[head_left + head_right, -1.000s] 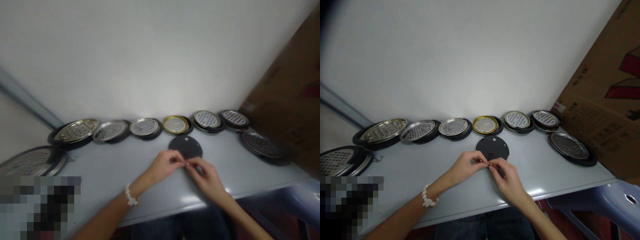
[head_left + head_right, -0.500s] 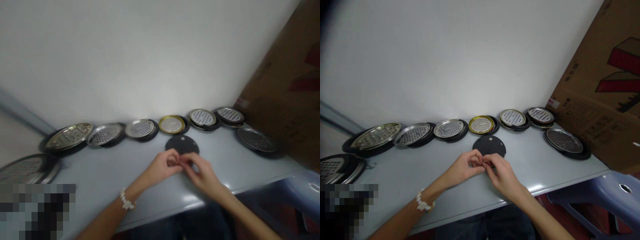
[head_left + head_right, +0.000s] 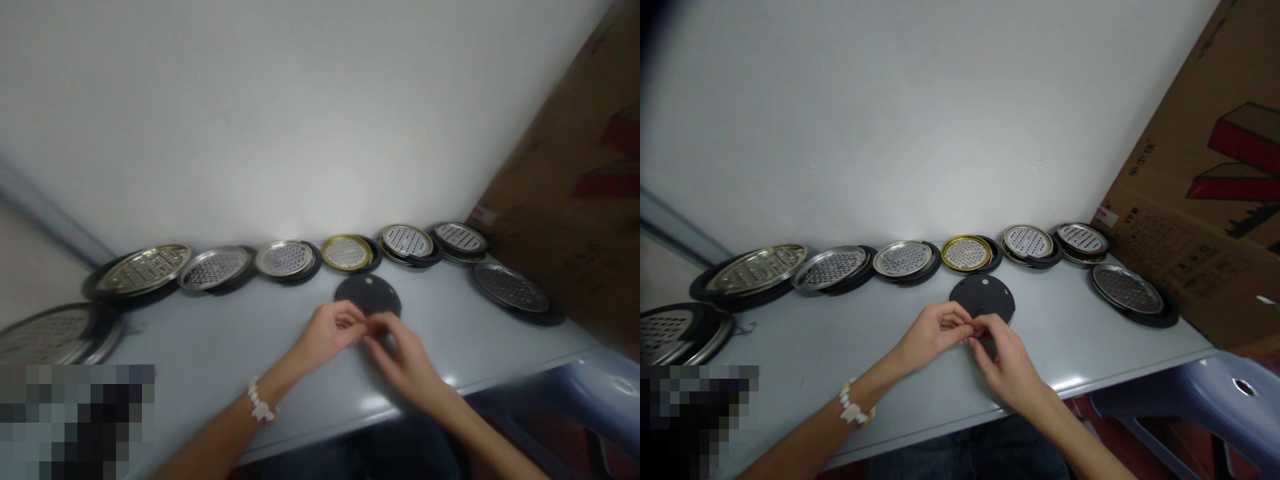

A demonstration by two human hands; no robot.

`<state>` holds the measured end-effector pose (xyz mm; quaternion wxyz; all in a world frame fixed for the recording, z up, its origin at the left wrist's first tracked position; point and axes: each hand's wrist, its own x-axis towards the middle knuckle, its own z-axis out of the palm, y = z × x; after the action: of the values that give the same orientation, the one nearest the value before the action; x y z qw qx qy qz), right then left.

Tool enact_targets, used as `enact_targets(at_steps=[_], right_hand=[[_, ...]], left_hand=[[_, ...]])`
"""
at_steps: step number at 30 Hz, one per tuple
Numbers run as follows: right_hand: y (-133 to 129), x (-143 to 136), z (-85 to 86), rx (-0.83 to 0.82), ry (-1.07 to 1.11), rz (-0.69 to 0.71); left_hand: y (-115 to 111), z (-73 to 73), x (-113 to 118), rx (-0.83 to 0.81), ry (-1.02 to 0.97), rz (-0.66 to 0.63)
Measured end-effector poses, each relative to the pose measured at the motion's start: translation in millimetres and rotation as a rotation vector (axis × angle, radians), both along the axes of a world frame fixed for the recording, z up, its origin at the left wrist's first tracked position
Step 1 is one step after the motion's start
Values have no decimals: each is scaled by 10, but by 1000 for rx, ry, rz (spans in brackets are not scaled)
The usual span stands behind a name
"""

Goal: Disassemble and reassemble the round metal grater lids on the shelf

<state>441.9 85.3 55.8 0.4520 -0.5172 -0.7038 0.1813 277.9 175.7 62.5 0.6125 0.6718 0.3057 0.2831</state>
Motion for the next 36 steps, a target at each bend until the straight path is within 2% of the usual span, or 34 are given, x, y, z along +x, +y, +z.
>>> enact_targets(at_steps=[9, 17, 22, 36], right_hand=[[24, -3, -41, -47, 10, -43], [19, -39, -22, -134, 148, -37], [56, -49, -19, -144, 230, -28], [151, -68, 102, -211, 234, -38]], left_hand=[[2, 15, 6, 40, -40, 33], [12, -35, 17, 57, -56, 57], [23, -13, 26, 3, -118, 68], [54, -48, 23, -93, -120, 81]])
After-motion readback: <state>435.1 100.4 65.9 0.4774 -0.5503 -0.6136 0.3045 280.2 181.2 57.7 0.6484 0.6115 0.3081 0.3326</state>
